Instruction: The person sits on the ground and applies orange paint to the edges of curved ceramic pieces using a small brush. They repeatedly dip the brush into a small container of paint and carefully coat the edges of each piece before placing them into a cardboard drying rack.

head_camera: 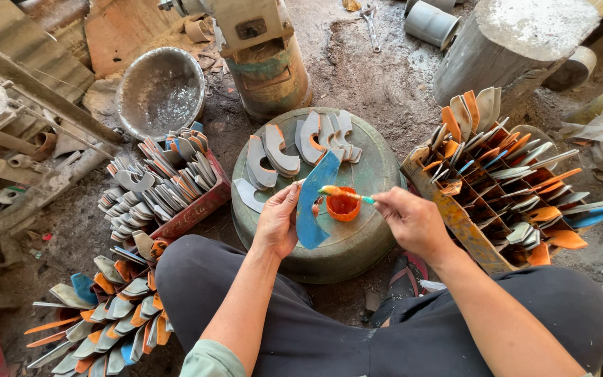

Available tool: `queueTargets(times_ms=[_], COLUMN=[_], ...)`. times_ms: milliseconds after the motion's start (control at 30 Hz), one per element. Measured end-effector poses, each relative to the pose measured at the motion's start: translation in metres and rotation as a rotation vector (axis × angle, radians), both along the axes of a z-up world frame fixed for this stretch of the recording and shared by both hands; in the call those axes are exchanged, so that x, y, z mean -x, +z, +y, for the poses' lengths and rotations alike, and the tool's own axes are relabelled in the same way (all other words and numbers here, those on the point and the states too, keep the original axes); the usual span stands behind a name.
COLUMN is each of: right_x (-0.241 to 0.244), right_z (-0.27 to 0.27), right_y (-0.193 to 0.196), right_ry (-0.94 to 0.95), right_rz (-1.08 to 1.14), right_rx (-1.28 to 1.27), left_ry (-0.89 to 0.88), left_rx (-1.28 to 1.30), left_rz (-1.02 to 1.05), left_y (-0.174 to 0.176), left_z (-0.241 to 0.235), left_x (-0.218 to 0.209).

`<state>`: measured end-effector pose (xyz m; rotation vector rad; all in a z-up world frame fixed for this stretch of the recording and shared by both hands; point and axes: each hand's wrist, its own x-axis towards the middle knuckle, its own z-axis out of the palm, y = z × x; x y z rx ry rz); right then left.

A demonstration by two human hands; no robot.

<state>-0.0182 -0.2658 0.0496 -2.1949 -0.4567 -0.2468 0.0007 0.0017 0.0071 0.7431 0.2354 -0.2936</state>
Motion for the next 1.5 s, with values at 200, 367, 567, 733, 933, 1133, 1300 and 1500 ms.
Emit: queueTargets(times_ms=[200,367,567,733,933,1133,1300,1500], right_x=[-0.023,-0.002,-0.012,-0.030,-0.009,0.031,0.043,0.057], right_z=[-0.007,0.013,0.016,-0.012,-0.015,0.004,-0.013,-0.043], right_y=[0.002,0.005,-0.003,-0.007,0.020,0.025,0.029,0.021], right_ry=[-0.183,-0.085,-0.127,-0.393,-0.357,-0.302,-0.402,-0.564], right_rz=[-0.075,0.002,0.006,0.066,0.009,0.332,0.314,0.269], right_rx=[-0.088,-0.072,0.015,0.022,-0.090,-0.211,-0.199,-0.131], left_ry=[-0.018,-0.016,-0.052,-0.064,-0.063,-0.168,-0.153,-0.216], left_rx=[-0.019,0.011,0.014,0.009,-0.296,-0.792,-1.028,-0.914], left_rz=[0.008,-0.011,-0.035,-0.124,-0.280,-0.664,-0.866,-1.006], left_y=[0.002,-0.002,-0.010,-0.006,0.001,0.003,0.010,0.012], left_z=[-0.001,-0.003,-0.004,-0.004,-0.015,-0.063,-0.095,-0.132], left_x=[0.003,0.001,0.003,0.001,0.004,0.019,0.030,0.040])
